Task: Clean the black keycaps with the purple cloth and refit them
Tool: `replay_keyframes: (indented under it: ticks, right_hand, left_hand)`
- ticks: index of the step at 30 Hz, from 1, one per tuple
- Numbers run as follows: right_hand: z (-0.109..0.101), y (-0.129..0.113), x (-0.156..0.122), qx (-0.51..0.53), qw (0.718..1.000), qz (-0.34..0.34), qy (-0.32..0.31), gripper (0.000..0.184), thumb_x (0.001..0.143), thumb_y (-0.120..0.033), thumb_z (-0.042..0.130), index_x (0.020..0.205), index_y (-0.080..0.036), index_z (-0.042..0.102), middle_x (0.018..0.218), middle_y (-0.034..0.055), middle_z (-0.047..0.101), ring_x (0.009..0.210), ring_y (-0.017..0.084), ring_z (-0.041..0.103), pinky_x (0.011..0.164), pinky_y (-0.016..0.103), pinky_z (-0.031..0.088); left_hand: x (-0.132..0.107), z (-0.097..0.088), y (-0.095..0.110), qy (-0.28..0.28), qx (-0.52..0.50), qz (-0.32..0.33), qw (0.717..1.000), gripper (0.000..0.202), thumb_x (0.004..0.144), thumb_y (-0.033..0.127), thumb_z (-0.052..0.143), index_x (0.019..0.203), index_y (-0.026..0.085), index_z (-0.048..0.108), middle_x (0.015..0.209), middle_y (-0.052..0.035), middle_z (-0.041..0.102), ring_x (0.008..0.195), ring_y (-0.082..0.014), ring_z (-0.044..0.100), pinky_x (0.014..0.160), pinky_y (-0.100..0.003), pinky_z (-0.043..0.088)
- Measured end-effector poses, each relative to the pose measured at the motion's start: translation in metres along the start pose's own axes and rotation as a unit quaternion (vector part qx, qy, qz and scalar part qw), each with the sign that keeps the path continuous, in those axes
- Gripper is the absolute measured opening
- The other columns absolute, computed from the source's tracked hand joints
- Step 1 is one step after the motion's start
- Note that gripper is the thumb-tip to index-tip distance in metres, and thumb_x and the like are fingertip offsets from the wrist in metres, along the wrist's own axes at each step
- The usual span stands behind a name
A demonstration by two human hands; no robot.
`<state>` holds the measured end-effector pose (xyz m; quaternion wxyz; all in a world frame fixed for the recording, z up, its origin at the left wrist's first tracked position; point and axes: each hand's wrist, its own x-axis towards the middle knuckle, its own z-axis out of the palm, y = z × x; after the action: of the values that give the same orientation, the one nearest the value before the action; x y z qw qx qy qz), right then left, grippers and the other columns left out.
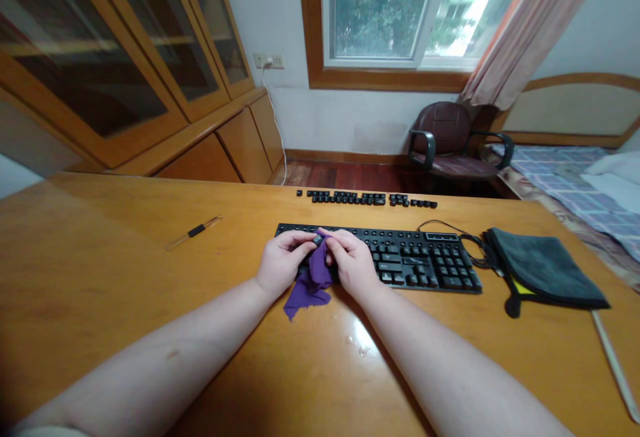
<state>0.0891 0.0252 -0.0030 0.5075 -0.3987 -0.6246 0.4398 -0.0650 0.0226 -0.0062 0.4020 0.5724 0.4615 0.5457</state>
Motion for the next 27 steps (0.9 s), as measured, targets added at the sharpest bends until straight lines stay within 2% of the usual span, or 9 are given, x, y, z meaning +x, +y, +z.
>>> replay_keyframes:
  ticks: [4,7,11,15,20,24,27]
  right_hand:
    - [0.003,0.003,-0.001,0.07,0.995,0.065,0.026,0.029,0.075,-0.037,0.063,0.096,-0.019,0.07,0.073,0.0013,0.063,0.051,0.009,0.05,0.052,0.025,0.044]
    - [0.006,0.002,-0.001,0.106,0.988,0.092,0.057,0.024,0.067,-0.035,0.069,0.085,-0.018,0.07,0.065,0.0002,0.063,0.047,0.009,0.049,0.048,0.024,0.044]
    - [0.006,0.0,-0.001,0.088,0.992,0.071,0.049,0.017,0.069,-0.032,0.068,0.08,-0.02,0.072,0.066,0.0003,0.062,0.049,0.009,0.049,0.048,0.023,0.044]
    - [0.004,-0.001,-0.002,0.049,0.998,0.039,0.028,0.017,0.073,-0.032,0.065,0.083,-0.022,0.073,0.073,0.0014,0.061,0.054,0.01,0.05,0.048,0.023,0.044]
    - [0.003,0.001,0.0,0.061,0.996,0.027,0.058,0.019,0.074,-0.032,0.065,0.089,-0.022,0.072,0.084,0.0029,0.059,0.059,0.01,0.052,0.05,0.023,0.045]
    - [0.006,0.001,0.003,0.103,0.989,0.074,0.07,0.024,0.069,-0.032,0.069,0.089,-0.019,0.068,0.072,0.0005,0.061,0.052,0.009,0.052,0.05,0.024,0.045]
    - [0.008,0.001,0.004,0.139,0.981,0.101,0.085,0.027,0.062,-0.035,0.073,0.08,-0.018,0.061,0.06,-0.0038,0.058,0.045,0.009,0.051,0.045,0.023,0.044]
  left_hand:
    - [0.001,0.0,0.001,-0.004,-0.059,-0.017,0.998,0.024,0.07,0.028,0.067,0.09,0.015,0.066,0.086,-0.0063,0.071,0.078,-0.0162,0.066,0.076,-0.029,0.053]
    - [0.001,0.0,0.002,-0.01,-0.033,-0.003,0.999,0.018,0.072,0.027,0.065,0.087,0.015,0.066,0.085,-0.0058,0.07,0.08,-0.016,0.065,0.078,-0.029,0.052]
    - [0.0,-0.001,0.002,-0.023,-0.012,0.02,0.999,0.018,0.073,0.027,0.064,0.088,0.017,0.067,0.091,-0.0065,0.069,0.086,-0.0172,0.063,0.084,-0.031,0.05]
    - [0.0,-0.001,0.001,-0.021,-0.024,0.018,0.999,0.022,0.07,0.025,0.067,0.089,0.016,0.065,0.09,-0.0065,0.068,0.084,-0.0171,0.063,0.082,-0.031,0.051]
    - [0.0,-0.003,0.004,-0.019,0.01,0.055,0.998,0.018,0.078,0.023,0.058,0.093,0.016,0.066,0.094,-0.0068,0.067,0.089,-0.0166,0.062,0.085,-0.03,0.049]
    - [0.0,-0.007,0.012,-0.028,0.064,0.103,0.992,0.019,0.081,0.022,0.053,0.093,0.019,0.068,0.093,-0.006,0.066,0.091,-0.0162,0.06,0.086,-0.03,0.048]
    - [-0.001,-0.006,0.011,-0.044,0.074,0.111,0.99,0.021,0.082,0.023,0.053,0.095,0.02,0.069,0.094,-0.0061,0.067,0.092,-0.0166,0.061,0.087,-0.03,0.048]
